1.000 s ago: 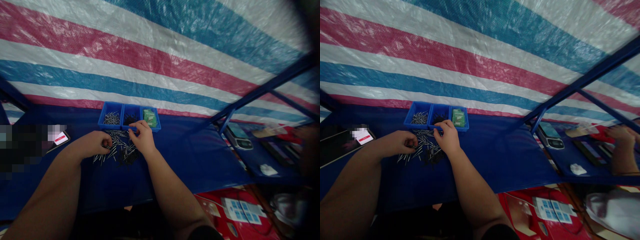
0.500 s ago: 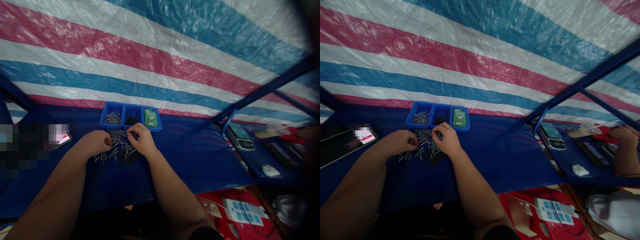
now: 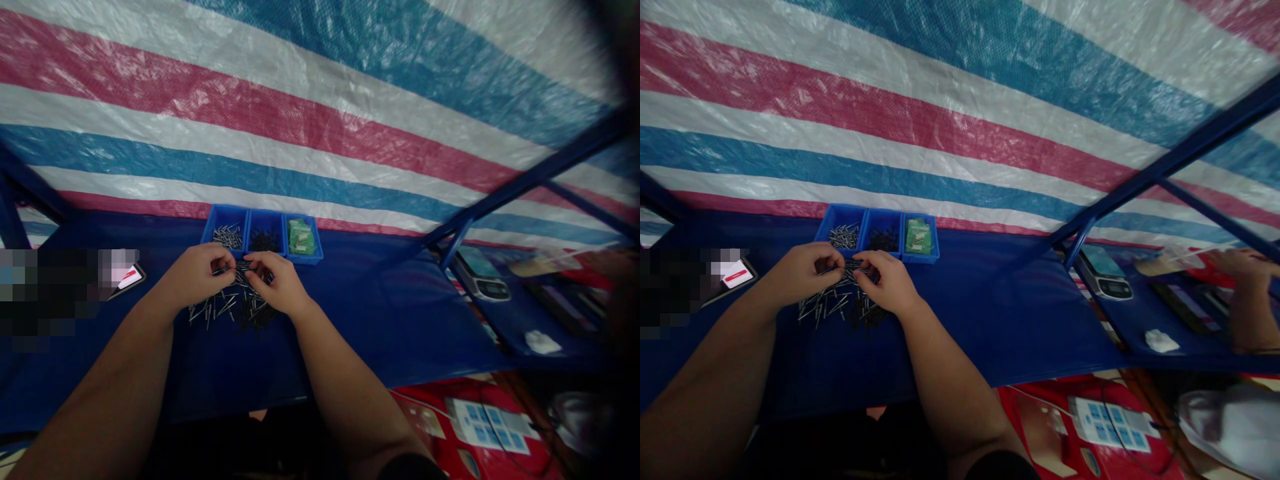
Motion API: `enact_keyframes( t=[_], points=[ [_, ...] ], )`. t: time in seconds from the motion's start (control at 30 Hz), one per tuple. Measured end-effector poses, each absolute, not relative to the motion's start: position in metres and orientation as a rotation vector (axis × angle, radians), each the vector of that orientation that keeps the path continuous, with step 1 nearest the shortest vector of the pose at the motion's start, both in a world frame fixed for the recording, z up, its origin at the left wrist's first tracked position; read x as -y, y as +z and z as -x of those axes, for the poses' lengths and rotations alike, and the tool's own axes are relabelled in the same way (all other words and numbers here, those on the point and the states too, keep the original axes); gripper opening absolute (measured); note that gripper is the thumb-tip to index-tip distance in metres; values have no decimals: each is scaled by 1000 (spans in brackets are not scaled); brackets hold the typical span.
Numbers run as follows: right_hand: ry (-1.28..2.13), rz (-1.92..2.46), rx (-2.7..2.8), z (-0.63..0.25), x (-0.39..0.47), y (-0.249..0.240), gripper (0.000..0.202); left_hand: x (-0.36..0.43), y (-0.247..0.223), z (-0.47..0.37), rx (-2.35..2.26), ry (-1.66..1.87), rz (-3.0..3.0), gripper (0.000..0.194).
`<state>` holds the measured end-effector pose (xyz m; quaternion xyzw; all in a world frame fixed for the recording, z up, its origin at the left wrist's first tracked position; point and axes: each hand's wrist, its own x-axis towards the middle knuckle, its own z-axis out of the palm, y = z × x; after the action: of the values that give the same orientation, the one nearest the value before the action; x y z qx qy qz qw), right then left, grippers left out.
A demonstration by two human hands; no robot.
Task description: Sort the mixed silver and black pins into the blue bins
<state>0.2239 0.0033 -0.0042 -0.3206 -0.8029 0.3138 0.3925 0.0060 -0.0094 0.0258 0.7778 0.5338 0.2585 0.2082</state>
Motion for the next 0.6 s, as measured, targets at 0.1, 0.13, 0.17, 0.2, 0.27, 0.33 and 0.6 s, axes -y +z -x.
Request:
enact_keyframes(
  t=[0.1,0.13,0.17,0.2,0.27,0.33,0.6],
  points=[
    [888,773,1989,-221,-3,-7,11,10,24,-14,-1323,777,-2184,10],
    [920,770,1973,-220,-3,-9,9,11,24,-17,-1298,785,-2181,9],
    [952,771,1957,-220,-4,-10,8,11,23,-18,-1280,789,-2176,10],
    [982,778,1939,-220,-4,-12,8,11,22,-18,-1269,784,-2165,11],
    [1006,805,1881,-221,-6,-15,7,10,22,-13,-1281,753,-2120,16],
    [967,837,1782,-222,-9,-18,7,9,21,-3,-1346,696,-2068,21],
    [934,1000,1434,-228,-25,-26,43,5,13,31,-1361,284,-1996,24]
  ],
)
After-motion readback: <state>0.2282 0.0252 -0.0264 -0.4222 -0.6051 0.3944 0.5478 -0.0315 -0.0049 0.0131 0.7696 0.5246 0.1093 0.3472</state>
